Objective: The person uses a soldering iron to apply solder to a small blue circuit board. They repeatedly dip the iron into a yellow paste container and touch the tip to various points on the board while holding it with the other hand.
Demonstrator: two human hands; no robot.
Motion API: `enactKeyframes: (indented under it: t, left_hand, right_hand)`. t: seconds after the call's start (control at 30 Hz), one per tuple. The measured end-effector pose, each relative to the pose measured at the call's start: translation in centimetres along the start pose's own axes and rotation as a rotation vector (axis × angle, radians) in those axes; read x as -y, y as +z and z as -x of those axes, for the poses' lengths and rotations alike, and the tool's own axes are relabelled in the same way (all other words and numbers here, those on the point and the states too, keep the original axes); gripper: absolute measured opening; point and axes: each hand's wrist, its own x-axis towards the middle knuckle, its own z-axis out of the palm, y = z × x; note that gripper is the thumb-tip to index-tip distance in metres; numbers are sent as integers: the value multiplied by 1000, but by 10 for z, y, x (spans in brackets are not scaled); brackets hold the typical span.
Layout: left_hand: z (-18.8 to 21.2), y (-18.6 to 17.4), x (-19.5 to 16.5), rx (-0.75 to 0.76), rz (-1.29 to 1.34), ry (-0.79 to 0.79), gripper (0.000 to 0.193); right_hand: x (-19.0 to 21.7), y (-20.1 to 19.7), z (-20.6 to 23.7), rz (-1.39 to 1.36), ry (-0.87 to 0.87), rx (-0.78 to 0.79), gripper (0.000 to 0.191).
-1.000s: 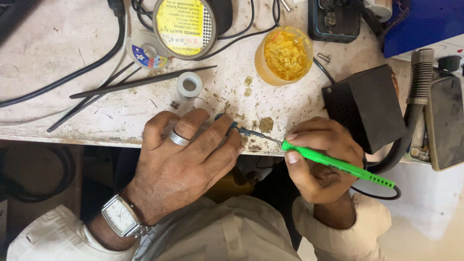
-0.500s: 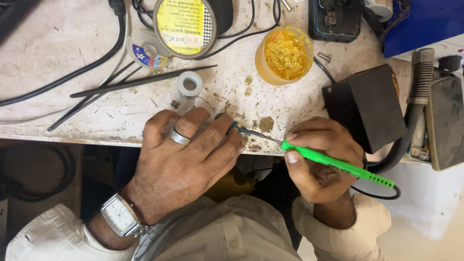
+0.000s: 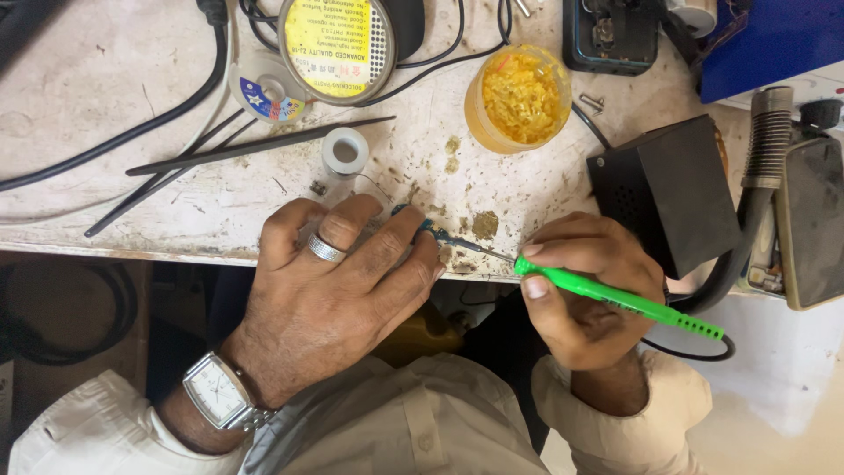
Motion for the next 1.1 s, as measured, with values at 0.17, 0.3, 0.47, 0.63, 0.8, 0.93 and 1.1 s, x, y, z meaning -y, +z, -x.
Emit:
enactKeyframes:
  t: [0.17, 0.3, 0.47, 0.63, 0.8, 0.93, 1.1]
  left_hand:
    - [0, 0, 0, 2, -6, 6, 24]
    - [0, 0, 0, 0, 3, 3, 23]
    - [0, 0, 0, 9, 6, 0, 23]
    - [0, 1, 0, 6, 2, 1, 23]
    - [0, 0, 0, 16, 8, -2, 23]
    - [0, 0, 0, 18, 5, -7, 23]
    - [0, 0, 0, 8, 5, -3, 23]
  right_hand:
    - [0, 0, -1, 35, -46, 18, 13]
    - [0, 0, -2, 44, -36, 23, 14]
    - [1, 2, -2, 37, -38, 13, 14]
    - [1, 1, -1, 50, -32, 16, 14]
    - [1, 1, -1, 47, -35, 17, 13]
    - [1, 1, -1, 44, -10, 10, 14]
    - [1, 0, 0, 30, 28, -4, 14]
